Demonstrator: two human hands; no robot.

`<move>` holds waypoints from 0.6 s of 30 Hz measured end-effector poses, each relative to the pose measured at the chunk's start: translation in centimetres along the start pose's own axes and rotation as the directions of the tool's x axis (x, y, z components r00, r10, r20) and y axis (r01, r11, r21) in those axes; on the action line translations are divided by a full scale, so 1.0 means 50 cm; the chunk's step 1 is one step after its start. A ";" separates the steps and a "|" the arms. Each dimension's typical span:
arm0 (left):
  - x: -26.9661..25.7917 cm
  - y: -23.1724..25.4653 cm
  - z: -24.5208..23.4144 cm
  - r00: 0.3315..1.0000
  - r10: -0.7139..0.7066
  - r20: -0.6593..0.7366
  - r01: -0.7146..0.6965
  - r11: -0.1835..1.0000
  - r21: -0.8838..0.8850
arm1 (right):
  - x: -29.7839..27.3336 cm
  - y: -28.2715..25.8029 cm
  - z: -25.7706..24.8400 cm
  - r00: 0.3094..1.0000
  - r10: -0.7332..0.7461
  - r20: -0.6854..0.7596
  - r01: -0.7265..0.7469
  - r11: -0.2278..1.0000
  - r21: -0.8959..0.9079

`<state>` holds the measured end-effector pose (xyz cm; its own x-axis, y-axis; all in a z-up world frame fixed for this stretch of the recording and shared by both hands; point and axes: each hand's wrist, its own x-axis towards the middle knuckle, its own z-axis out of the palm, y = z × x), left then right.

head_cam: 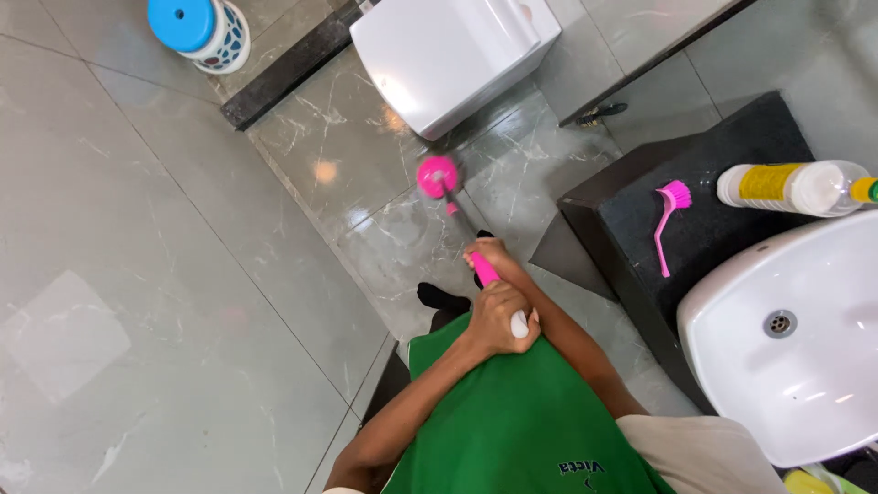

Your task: Mopping the bathroom floor using a spin mop and placing a mat.

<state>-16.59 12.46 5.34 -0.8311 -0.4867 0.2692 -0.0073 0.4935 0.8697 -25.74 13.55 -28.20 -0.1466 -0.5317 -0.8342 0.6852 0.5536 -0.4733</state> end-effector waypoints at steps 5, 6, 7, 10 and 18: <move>0.034 -0.028 0.036 0.978 0.078 -0.191 -0.079 0.997 0.001 | 0.025 0.011 -0.029 0.907 -0.319 0.275 0.362 0.924 -0.123; 0.045 -0.028 0.047 0.980 0.079 -0.181 -0.081 0.997 -0.002 | 0.003 -0.014 -0.035 0.908 -0.321 0.269 0.362 0.925 -0.116; 0.057 -0.028 0.062 0.979 0.101 -0.178 -0.111 0.993 -0.048 | -0.021 -0.041 -0.048 0.906 -0.341 0.250 0.362 0.931 -0.044; 0.079 -0.029 0.096 0.973 0.158 -0.166 -0.177 0.979 -0.105 | -0.005 -0.080 -0.115 0.960 -0.207 0.187 0.174 0.969 0.176; 0.049 -0.069 0.109 0.969 0.219 0.111 -0.176 0.935 -0.309 | -0.057 -0.094 -0.185 0.948 -0.046 -0.313 0.141 0.948 0.287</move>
<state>-21.62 13.48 0.74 -0.8690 -0.2833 0.4057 0.3115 0.3238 0.8934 -35.12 18.39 -26.20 -0.3943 -0.3289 -0.8581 0.8332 0.2659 -0.4848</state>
